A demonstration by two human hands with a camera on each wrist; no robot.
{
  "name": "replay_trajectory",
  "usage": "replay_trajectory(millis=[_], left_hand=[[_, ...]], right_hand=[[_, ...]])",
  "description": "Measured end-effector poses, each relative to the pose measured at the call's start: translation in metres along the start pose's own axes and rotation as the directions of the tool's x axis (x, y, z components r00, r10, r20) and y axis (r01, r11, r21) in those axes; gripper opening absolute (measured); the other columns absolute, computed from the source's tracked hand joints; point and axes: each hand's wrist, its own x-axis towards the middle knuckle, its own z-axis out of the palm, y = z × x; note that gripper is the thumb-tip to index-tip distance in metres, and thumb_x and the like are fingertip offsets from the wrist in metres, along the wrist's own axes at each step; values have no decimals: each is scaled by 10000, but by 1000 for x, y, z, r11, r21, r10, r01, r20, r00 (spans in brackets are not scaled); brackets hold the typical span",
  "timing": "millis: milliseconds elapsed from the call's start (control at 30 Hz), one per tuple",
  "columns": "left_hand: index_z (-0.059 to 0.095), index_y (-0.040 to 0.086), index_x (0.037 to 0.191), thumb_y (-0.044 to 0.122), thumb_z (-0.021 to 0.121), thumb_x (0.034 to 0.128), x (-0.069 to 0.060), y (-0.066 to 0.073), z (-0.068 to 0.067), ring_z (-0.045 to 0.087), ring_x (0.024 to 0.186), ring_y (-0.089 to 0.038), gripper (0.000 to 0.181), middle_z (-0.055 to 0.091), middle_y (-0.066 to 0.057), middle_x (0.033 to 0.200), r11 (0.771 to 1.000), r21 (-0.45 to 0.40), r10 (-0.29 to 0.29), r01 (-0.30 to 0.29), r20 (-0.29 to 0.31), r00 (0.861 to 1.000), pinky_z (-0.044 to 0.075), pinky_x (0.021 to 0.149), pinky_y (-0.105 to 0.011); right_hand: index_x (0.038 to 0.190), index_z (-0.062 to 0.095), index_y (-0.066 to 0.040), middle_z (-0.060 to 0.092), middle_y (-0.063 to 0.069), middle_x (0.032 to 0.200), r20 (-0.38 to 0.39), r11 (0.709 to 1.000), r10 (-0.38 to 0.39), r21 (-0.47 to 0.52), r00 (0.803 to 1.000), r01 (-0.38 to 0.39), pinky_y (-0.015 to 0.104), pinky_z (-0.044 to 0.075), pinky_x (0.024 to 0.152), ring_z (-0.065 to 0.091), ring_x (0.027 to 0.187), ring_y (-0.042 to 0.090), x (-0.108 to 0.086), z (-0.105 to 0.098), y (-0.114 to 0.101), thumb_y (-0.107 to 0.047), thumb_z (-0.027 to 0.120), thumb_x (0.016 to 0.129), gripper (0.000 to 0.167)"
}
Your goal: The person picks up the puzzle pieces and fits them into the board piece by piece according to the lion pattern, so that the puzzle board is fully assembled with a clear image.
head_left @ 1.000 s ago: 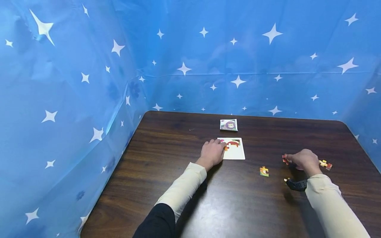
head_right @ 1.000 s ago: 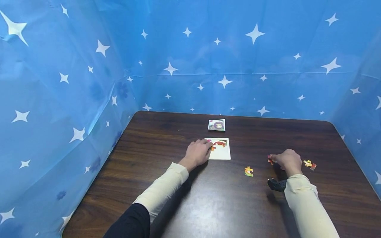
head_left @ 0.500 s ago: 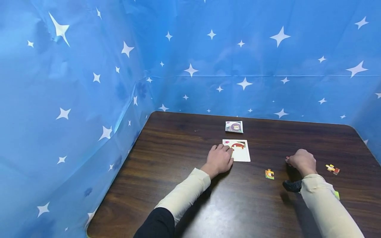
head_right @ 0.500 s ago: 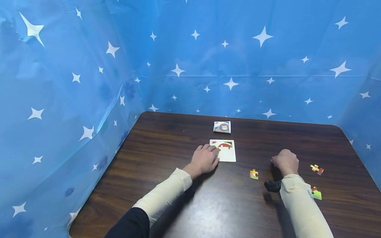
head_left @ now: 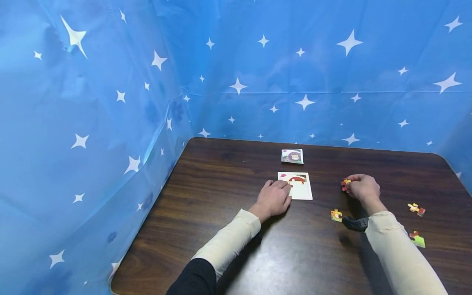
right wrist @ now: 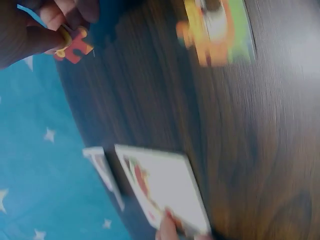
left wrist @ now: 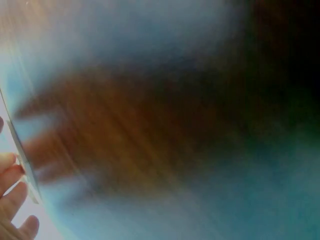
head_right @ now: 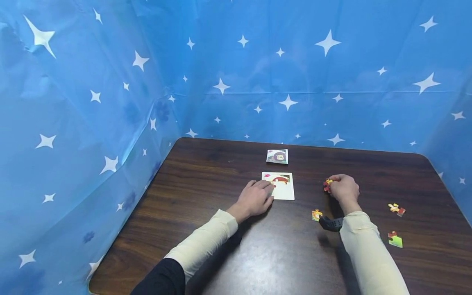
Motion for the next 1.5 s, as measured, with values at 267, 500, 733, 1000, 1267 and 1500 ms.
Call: replay_trajectory(millis=[267, 500, 733, 1000, 1267, 1500], left_hand=[[619, 245, 1352, 450, 487, 1016, 2, 1, 4, 515, 1349, -126, 415, 593, 73, 1406, 999, 27, -40, 41, -4, 999, 398, 1117, -405], [555, 290, 1425, 500, 432, 1037, 3, 0, 4, 484, 1364, -146, 458, 546, 72, 1460, 995, 24, -95, 94, 62, 994, 382, 1106, -392], [499, 288, 1486, 510, 425, 1041, 1, -1, 4, 455, 1406, -147, 503, 520, 63, 1513, 993, 18, -118, 117, 76, 990, 359, 1141, -403], [502, 309, 1486, 532, 425, 1037, 2, 0, 4, 466, 1388, -141, 508, 539, 78, 1486, 989, 38, -148, 145, 80, 986, 363, 1135, -413], [530, 320, 1464, 510, 426, 1040, 4, 0, 0, 514, 1314, -127, 476, 570, 108, 1448, 990, 67, -131, 126, 75, 988, 384, 1091, -392], [623, 307, 1362, 499, 480, 1020, 4, 1, -2, 585, 1189, -135, 418, 650, 111, 1320, 989, 93, -120, 119, 4, 993, 428, 1020, -383]], right_hand=[[1278, 637, 43, 672, 237, 1181, 55, 982, 16, 185, 998, -26, 304, 615, 734, 670, 789, 116, -1, 31, -28, -82, 539, 1011, 311], [1278, 646, 20, 648, 227, 1212, 55, 984, 24, 177, 998, -34, 301, 611, 737, 654, 810, 135, 1, 43, -36, -82, 522, 1014, 309], [1329, 609, 28, 645, 188, 1173, 117, 969, 23, 241, 993, -51, 277, 609, 725, 643, 753, 76, -1, 47, -43, -90, 511, 1024, 342], [1337, 584, 49, 647, 151, 1069, 202, 953, -24, 301, 979, -39, 258, 607, 706, 646, 710, 49, -1, 65, -58, -74, 482, 1034, 342], [1312, 607, 25, 637, 176, 1114, 196, 962, -13, 268, 981, -41, 258, 599, 677, 630, 720, 78, -3, 80, -68, -93, 502, 1034, 319], [1314, 600, 16, 636, 166, 1111, 211, 960, 7, 274, 977, -66, 254, 598, 671, 644, 732, 90, -1, 85, -67, -99, 500, 1038, 315]])
